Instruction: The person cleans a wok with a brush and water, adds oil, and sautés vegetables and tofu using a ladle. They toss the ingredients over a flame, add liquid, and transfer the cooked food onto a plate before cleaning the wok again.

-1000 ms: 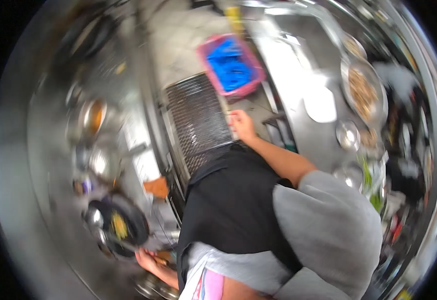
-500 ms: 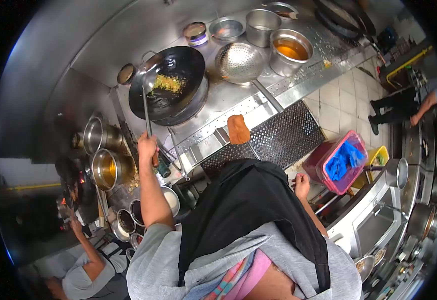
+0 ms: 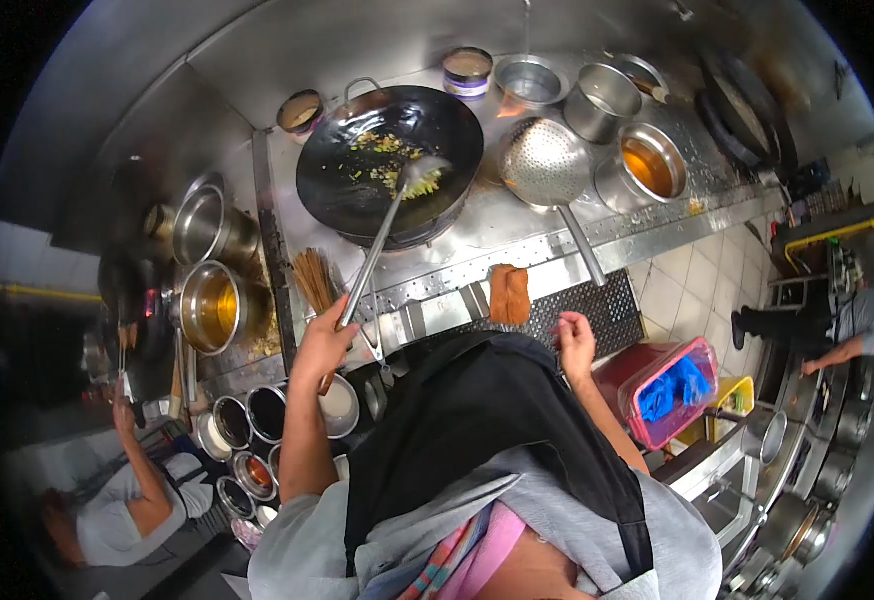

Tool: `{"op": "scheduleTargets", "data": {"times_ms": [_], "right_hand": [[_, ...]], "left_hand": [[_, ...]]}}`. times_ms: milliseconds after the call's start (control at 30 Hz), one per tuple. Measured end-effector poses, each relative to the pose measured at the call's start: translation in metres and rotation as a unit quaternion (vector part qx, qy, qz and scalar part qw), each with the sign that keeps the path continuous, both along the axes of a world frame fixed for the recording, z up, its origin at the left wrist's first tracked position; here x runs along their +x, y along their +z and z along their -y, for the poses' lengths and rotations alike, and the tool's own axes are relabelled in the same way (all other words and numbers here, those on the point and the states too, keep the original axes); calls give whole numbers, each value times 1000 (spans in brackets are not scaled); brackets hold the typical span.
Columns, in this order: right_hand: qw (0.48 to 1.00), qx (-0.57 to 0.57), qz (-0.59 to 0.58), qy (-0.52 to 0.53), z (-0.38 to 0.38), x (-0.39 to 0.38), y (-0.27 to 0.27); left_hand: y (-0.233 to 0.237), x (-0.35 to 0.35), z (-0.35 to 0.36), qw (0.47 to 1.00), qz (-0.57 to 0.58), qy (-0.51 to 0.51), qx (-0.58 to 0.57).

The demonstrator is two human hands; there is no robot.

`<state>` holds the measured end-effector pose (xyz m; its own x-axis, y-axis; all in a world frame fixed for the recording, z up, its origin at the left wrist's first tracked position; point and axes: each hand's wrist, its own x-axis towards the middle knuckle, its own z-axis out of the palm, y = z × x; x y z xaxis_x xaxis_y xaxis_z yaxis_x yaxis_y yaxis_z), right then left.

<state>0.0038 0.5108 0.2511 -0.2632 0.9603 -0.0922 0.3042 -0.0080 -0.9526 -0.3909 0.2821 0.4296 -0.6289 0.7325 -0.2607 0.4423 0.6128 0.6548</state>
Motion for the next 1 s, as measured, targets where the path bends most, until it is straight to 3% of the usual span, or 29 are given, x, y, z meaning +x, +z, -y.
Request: {"op": "scheduleTargets", "data": {"times_ms": [67,100,167,200,233,267,333,400,433,467,500,533,567,633,667,733,867,933,1000], "right_hand": [[993,43,45,102,-13,-34,17],[988,36,52,142,-14,-64,57],[971,70,33,225,-23,-116,96],[965,60,28,255,-30,-143,101],[949,130,3,287,-36,-168,97],[925,233,36,298,-37,-192,117],[853,364,-24,373,-47,-241,133],[805,410,-4,429,-48,-282,133],[791,400,45,461,-49,-297,117],[779,344,124,509,-45,-305,122],[707,381,167,573,-52,-313,111],[714,339,256,556,-43,-317,127],[719,350,249,546,-50,-321,117],[666,406,296,551,-55,-333,112],[647,414,313,559,-61,-339,109],[629,413,281,596,-70,-340,105],[615,461,267,581,-77,-327,109],[624,492,267,545,-73,-307,123],[620,514,261,532,-72,-289,136]], "left_hand": [[21,1,-5,983,153,48,-86],[32,3,-19,983,136,73,-98],[-50,-26,-22,984,-168,-4,63],[-49,-29,-38,982,-188,18,15],[-48,-28,-57,977,-204,45,-37],[-41,-26,-75,976,-190,53,-93],[-55,-26,-97,980,-146,81,-108],[-53,0,-112,978,-160,127,-31],[-20,23,-117,979,-101,164,-64],[-63,25,-122,973,-132,188,-33],[-61,36,-121,974,-124,177,-65],[-59,49,-120,966,-132,214,-55],[-33,72,-114,951,-200,234,-24],[-20,109,-103,907,-309,282,53],[-20,131,-93,899,-310,306,44],[-18,174,-66,887,-315,309,138],[-42,282,13,865,-211,439,119],[-66,341,50,785,-184,569,158],[-67,399,91,714,-147,675,113]]}}
